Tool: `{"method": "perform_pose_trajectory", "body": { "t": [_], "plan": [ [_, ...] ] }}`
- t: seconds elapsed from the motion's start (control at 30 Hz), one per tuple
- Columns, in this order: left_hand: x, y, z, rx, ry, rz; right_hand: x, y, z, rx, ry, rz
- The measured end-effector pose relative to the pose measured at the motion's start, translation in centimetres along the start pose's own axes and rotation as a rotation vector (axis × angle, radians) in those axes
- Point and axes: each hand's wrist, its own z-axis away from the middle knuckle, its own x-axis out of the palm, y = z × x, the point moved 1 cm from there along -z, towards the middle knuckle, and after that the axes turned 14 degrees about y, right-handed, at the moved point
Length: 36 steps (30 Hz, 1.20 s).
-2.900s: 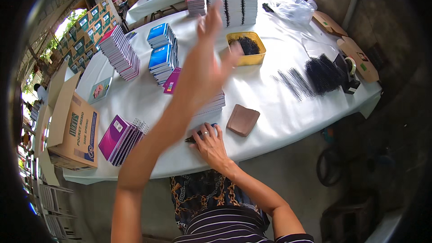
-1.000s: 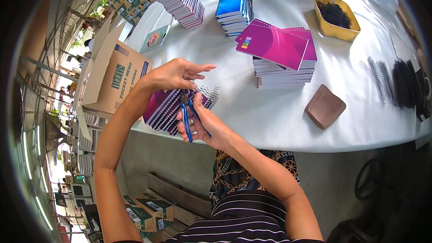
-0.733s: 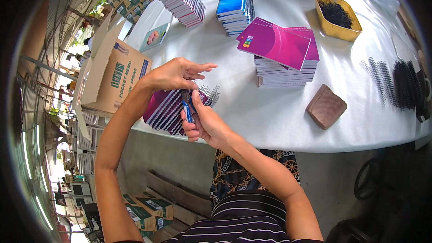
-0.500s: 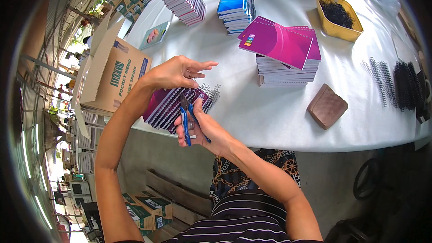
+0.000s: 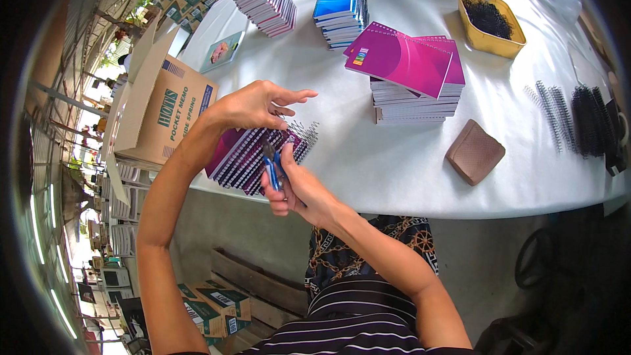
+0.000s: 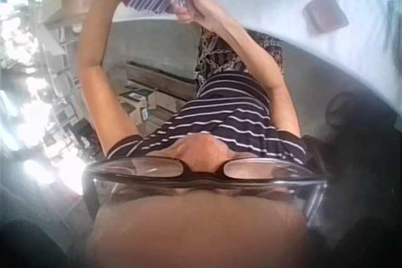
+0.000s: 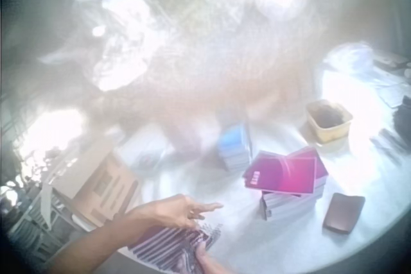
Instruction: The person binds notebooks by threading a spiral wire into the punched holes of a stack of covers and pages and then trims the wire using a pair of pliers.
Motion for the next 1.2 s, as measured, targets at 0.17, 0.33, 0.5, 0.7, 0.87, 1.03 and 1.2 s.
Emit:
{"method": "perform_pose_trajectory", "body": {
  "t": [0.17,0.33,0.5,0.7,0.87,1.03,1.2],
  "plan": [
    [0.0,-0.3,-0.2,-0.016,-0.005,-0.002,0.9,0.8,0.7,-0.079,0.209,0.157],
    [-0.1,-0.4,-0.1,-0.062,0.004,-0.024,0.9,0.4,0.6,-0.091,0.203,0.15],
    [-0.1,-0.5,-0.1,-0.025,0.004,-0.026,1.6,0.2,0.9,-0.087,0.232,0.128],
    [0.1,2.1,-0.5,-0.068,-0.059,-0.301,-0.7,-0.2,-0.1,0.016,-0.003,-0.047],
    [0.4,-0.1,-0.9,-0.022,-0.08,-0.272,1.5,0.8,1.3,-0.117,0.338,0.215],
    [0.3,0.7,-1.2,-0.035,-0.091,-0.264,-0.1,0.5,0.9,-0.14,0.282,0.153],
    [0.1,0.1,-1.1,-0.01,-0.087,-0.24,0.4,0.3,1.2,-0.126,0.293,0.153]
  ]
}}
